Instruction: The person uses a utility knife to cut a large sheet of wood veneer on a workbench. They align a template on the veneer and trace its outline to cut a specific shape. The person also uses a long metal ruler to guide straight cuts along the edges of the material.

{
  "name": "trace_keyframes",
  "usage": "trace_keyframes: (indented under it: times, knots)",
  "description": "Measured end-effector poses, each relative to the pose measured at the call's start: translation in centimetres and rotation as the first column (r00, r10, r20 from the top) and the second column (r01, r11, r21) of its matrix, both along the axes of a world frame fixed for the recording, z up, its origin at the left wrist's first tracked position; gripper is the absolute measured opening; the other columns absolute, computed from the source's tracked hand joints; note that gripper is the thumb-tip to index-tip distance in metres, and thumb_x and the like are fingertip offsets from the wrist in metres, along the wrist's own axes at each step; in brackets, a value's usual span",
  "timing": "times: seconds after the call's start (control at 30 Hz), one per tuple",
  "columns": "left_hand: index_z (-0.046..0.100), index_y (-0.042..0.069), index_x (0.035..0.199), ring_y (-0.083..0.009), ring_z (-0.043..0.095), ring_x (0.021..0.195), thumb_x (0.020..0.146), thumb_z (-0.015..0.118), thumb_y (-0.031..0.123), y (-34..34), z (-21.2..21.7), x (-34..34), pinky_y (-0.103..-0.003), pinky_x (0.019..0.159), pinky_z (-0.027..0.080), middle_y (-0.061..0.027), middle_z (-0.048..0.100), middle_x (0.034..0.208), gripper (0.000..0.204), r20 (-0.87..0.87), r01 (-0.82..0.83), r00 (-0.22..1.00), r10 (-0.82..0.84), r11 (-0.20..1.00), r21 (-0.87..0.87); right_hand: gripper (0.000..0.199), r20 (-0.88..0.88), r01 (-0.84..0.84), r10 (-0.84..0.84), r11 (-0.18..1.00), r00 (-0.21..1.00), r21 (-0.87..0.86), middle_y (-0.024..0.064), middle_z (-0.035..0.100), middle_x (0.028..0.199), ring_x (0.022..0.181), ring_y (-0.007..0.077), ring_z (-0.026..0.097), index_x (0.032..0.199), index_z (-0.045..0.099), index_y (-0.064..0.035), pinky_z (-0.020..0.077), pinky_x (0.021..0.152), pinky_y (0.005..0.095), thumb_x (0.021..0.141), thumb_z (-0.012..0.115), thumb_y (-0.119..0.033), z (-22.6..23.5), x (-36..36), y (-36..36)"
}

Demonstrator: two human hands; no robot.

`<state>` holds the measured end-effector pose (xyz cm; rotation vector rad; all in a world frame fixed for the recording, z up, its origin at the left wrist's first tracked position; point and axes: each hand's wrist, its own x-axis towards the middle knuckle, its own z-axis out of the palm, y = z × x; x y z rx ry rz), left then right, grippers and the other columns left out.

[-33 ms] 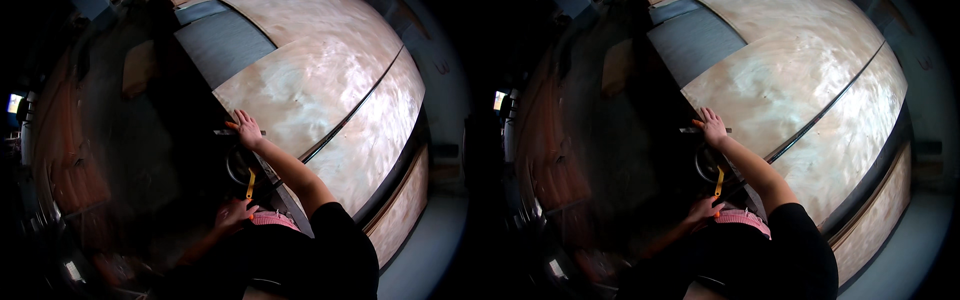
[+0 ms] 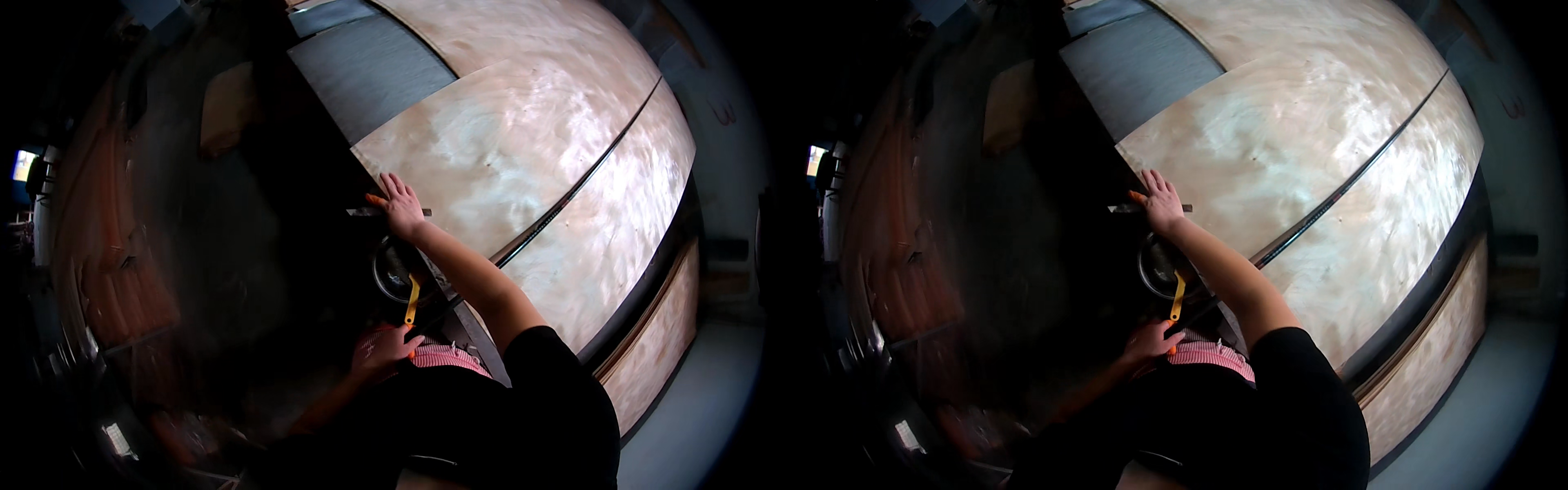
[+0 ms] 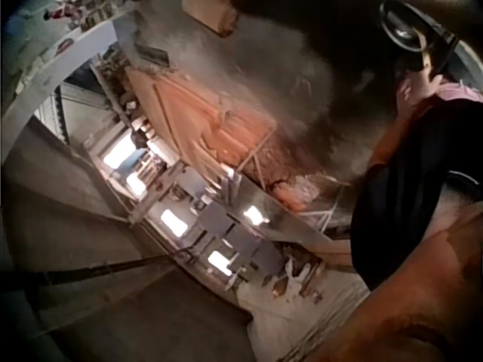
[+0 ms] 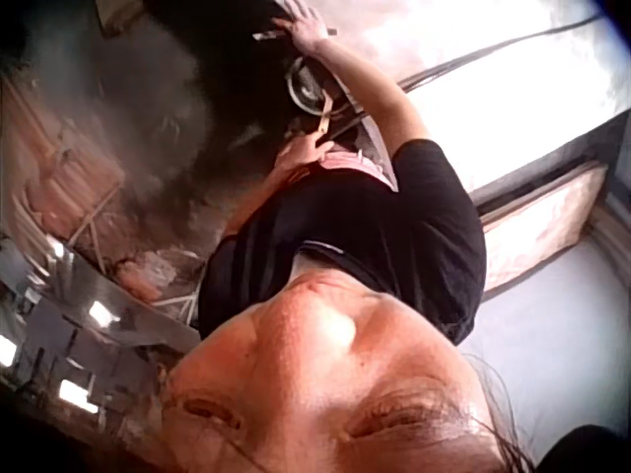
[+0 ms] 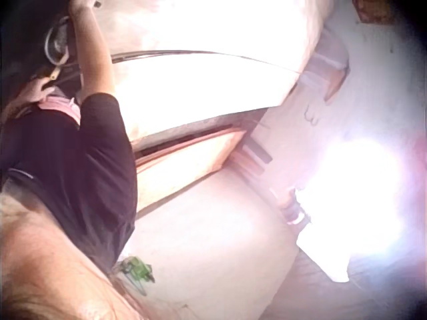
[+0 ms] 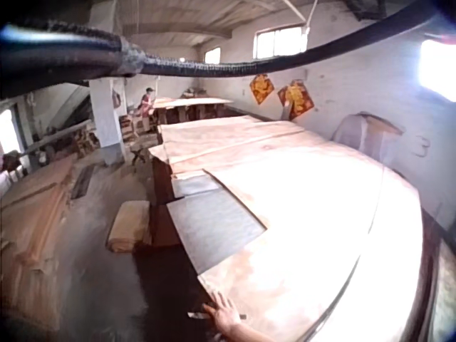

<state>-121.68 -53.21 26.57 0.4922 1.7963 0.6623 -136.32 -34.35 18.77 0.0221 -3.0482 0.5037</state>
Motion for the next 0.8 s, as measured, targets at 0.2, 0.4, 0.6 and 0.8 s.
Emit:
trace_keyframes:
  times: [0.2,0.4,0.6,0.8]
  knots:
    - [0.053,0.004,0.104,-0.0234,0.059,0.079,0.079,0.055,0.035,-0.8,-1.3,-2.0,-0.031,0.071,0.045,-0.0122,0.061,0.083,0.040,0.011,0.008,1.000,-0.008,0.999,0.034,0.042,0.062,0.155,-0.182,0.939,0.981,0.306,0.0098,0.019,0.138,0.127,0.0251,0.016,0.122,0.043,-0.0136,0.0182,0.100,0.0395,0.080,0.039,-0.018,-3.1,-5.7,-1.9]
    - [0.052,0.000,0.103,-0.0198,0.060,0.075,0.081,0.051,0.033,-1.1,-5.9,-2.1,-0.031,0.067,0.046,-0.0130,0.061,0.080,0.039,0.030,0.028,0.999,-0.030,0.998,0.055,0.037,-0.025,0.246,-0.276,0.893,0.961,-0.376,0.0095,0.029,0.132,0.119,0.0246,0.030,0.121,0.038,-0.0037,0.0267,0.097,0.0333,0.083,0.036,-0.008,2.1,-0.9,1.2]
    - [0.053,-0.001,0.090,-0.0135,0.061,0.058,0.081,0.055,0.030,0.5,-6.6,-1.1,-0.025,0.055,0.046,-0.0091,0.062,0.071,0.032,0.086,0.133,0.986,-0.141,0.987,0.093,0.041,0.225,0.320,-0.639,0.035,0.735,-0.947,0.0061,0.042,0.121,0.102,0.0169,0.046,0.124,0.036,-0.0030,0.0397,0.087,0.0300,0.083,0.045,-0.005,6.8,15.8,10.4]
    - [0.055,-0.001,0.081,-0.0088,0.050,0.050,0.080,0.058,0.027,1.4,-7.7,2.8,-0.021,0.046,0.039,-0.0030,0.054,0.063,0.028,0.384,-0.310,0.890,0.247,0.945,0.109,0.029,0.502,0.052,-0.826,-0.507,0.257,-0.860,0.0028,0.053,0.107,0.099,0.0106,0.050,0.116,0.047,-0.0088,0.0438,0.074,0.0260,0.088,0.043,-0.017,2.6,39.2,11.4]
